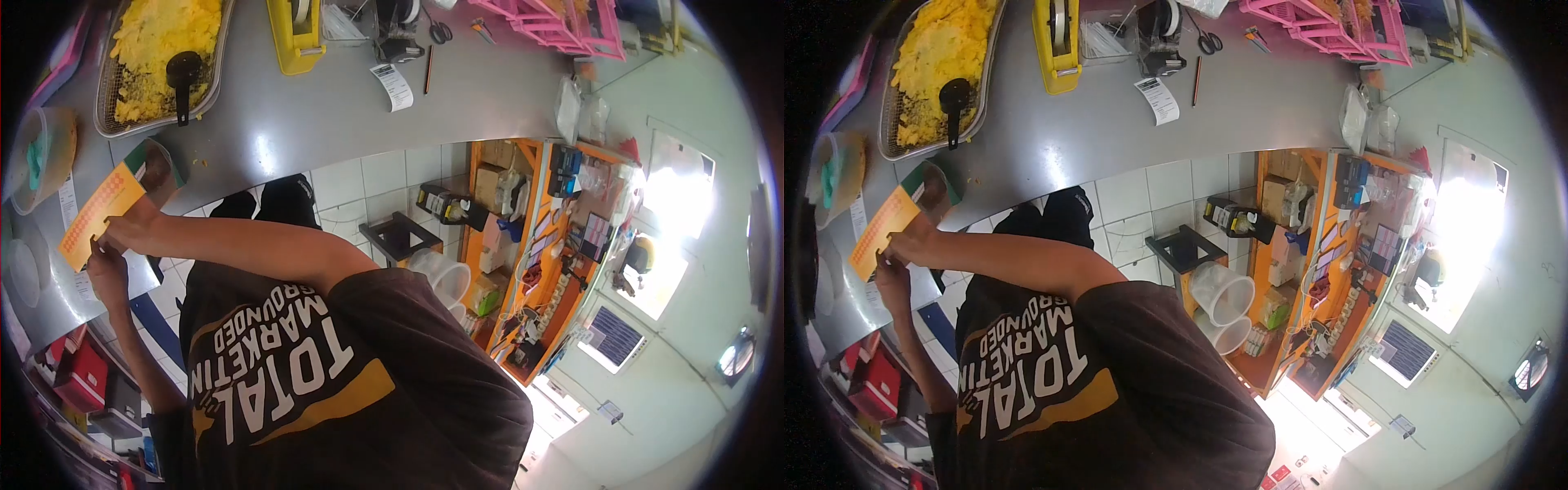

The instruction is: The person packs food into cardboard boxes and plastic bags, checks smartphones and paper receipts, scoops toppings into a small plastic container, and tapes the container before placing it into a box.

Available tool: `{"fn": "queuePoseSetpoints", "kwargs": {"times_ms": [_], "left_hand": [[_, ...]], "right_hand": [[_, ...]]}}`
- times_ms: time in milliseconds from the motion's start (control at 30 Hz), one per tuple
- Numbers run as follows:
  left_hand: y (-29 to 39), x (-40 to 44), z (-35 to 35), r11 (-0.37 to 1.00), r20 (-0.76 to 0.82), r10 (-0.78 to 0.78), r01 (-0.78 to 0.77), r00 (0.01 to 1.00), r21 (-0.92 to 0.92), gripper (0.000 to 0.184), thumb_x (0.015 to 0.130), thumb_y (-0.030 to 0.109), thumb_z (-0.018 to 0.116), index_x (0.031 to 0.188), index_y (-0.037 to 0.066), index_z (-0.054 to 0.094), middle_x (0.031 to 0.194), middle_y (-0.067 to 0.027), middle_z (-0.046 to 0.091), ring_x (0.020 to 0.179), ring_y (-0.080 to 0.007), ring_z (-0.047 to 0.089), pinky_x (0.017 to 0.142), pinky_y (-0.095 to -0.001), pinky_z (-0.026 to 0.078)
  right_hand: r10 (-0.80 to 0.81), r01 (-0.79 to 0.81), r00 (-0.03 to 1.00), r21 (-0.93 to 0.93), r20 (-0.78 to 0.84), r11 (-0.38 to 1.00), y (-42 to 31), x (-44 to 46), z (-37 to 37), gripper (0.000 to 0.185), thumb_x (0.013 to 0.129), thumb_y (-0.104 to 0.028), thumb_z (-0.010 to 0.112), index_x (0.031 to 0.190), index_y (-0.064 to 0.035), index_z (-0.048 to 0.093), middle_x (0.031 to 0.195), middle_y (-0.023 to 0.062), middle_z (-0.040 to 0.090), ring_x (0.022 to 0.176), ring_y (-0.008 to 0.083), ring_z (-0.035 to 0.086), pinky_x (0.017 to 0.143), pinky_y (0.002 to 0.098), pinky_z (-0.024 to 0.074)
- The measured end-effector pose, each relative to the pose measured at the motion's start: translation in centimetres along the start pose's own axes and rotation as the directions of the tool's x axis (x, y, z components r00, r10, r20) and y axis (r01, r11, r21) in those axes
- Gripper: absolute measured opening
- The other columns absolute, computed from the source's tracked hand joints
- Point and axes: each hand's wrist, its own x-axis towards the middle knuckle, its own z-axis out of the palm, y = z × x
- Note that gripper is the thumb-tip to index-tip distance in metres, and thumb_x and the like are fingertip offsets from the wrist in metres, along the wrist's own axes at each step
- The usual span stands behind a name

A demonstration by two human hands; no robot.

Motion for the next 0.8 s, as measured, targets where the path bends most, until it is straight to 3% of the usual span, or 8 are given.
{"fn": "queuePoseSetpoints", "kwargs": {"times_ms": [133, 200, 267, 333, 400, 467, 567, 800], "left_hand": [[2.3, -1.6, 0.9, 0.998, -0.043, 0.049, -0.05, 0.998, -0.024, 0.022, 0.096, 0.008, 0.057, 0.113, -0.006, 0.06, 0.097, -0.0322, 0.067, 0.091, -0.0516, 0.066, 0.074, -0.0573, 0.052], [5.5, -2.5, 0.2, 0.981, -0.095, -0.048, 0.029, 0.994, -0.192, 0.024, 0.093, 0.005, 0.06, 0.113, -0.007, 0.06, 0.096, -0.0289, 0.069, 0.089, -0.0475, 0.068, 0.073, -0.0533, 0.054], [1.8, -3.3, 4.0, 0.968, -0.22, 0.069, -0.119, 0.973, -0.221, 0.027, 0.088, 0.003, 0.063, 0.113, -0.008, 0.06, 0.092, -0.026, 0.07, 0.083, -0.0437, 0.07, 0.07, -0.0493, 0.055], [5.5, -3.3, 2.0, 0.808, 0.115, -0.284, 0.302, 0.952, -0.505, 0.031, 0.084, 0.004, 0.065, 0.113, -0.006, 0.061, 0.089, -0.0265, 0.069, 0.079, -0.0438, 0.07, 0.069, -0.0476, 0.055], [7.5, -3.2, 0.7, 0.896, -0.045, -0.227, 0.191, 0.973, -0.4, 0.034, 0.082, 0.009, 0.065, 0.114, -0.002, 0.063, 0.088, -0.0268, 0.069, 0.077, -0.0448, 0.069, 0.069, -0.0495, 0.055], [9.4, -2.7, -2.0, 0.937, 0.041, -0.274, 0.276, 0.961, -0.214, 0.042, 0.083, 0.013, 0.065, 0.123, 0.003, 0.061, 0.09, -0.0275, 0.069, 0.081, -0.047, 0.068, 0.072, -0.0527, 0.056], [12.4, -2.4, -4.9, 0.964, 0.078, -0.204, 0.214, 0.976, -0.155, 0.055, 0.085, 0.017, 0.067, 0.137, 0.007, 0.053, 0.101, -0.0276, 0.069, 0.088, -0.0476, 0.068, 0.077, -0.055, 0.056], [12.6, -2.6, -5.8, 0.961, 0.058, -0.134, 0.144, 0.989, -0.235, 0.054, 0.089, 0.014, 0.061, 0.142, 0.019, 0.052, 0.106, -0.0275, 0.068, 0.091, -0.0467, 0.068, 0.078, -0.0558, 0.055]], "right_hand": [[-0.259, 0.241, 0.966, -0.317, -0.015, 0.917, 0.5, -1.3, -1.9, 0.028, 0.09, -0.018, 0.06, 0.115, -0.0082, 0.069, 0.116, 0.0139, 0.066, 0.12, 0.032, 0.058, 0.104, 0.0473, 0.0432], [-0.353, 0.593, 0.802, -0.707, 0.481, 0.384, -4.2, -2.4, -5.5, 0.035, 0.08, -0.018, 0.071, 0.114, -0.0084, 0.07, 0.12, 0.0123, 0.069, 0.112, 0.0276, 0.067, 0.092, 0.047, 0.0541], [-0.449, 0.641, 0.76, -0.655, 0.47, 0.4, -6.2, -3.0, -7.2, 0.038, 0.081, -0.023, 0.072, 0.116, -0.0091, 0.071, 0.118, 0.0138, 0.07, 0.114, 0.0282, 0.066, 0.095, 0.0481, 0.0536], [-0.455, 0.521, 0.84, -0.677, 0.296, 0.52, -3.4, -3.1, -8.0, 0.039, 0.087, -0.024, 0.066, 0.124, -0.0122, 0.069, 0.124, 0.0151, 0.068, 0.113, 0.0338, 0.066, 0.095, 0.05, 0.0531], [-0.012, 0.235, 0.945, -0.651, 0.328, 0.722, -6.9, -4.2, -9.1, 0.035, 0.093, -0.022, 0.058, 0.124, -0.0068, 0.066, 0.132, 0.0174, 0.063, 0.126, 0.0365, 0.058, 0.104, 0.0464, 0.0479], [-0.392, 0.634, 0.76, -0.722, 0.518, 0.277, -2.5, -3.1, -9.4, 0.036, 0.09, -0.018, 0.059, 0.124, -0.0081, 0.066, 0.127, 0.0172, 0.065, 0.124, 0.0351, 0.06, 0.103, 0.0463, 0.0487], [-0.332, 0.673, 0.714, -0.734, 0.616, 0.085, -5.1, -2.8, -8.8, 0.038, 0.084, -0.014, 0.063, 0.121, -0.0057, 0.067, 0.118, 0.017, 0.068, 0.121, 0.0335, 0.062, 0.102, 0.047, 0.0496], [-0.065, 0.629, 0.777, -0.767, 0.626, 0.127, -7.7, -0.7, -5.2, 0.048, 0.071, -0.013, 0.077, 0.116, -0.0018, 0.065, 0.114, 0.0191, 0.068, 0.116, 0.0354, 0.064, 0.096, 0.0479, 0.0524]]}}
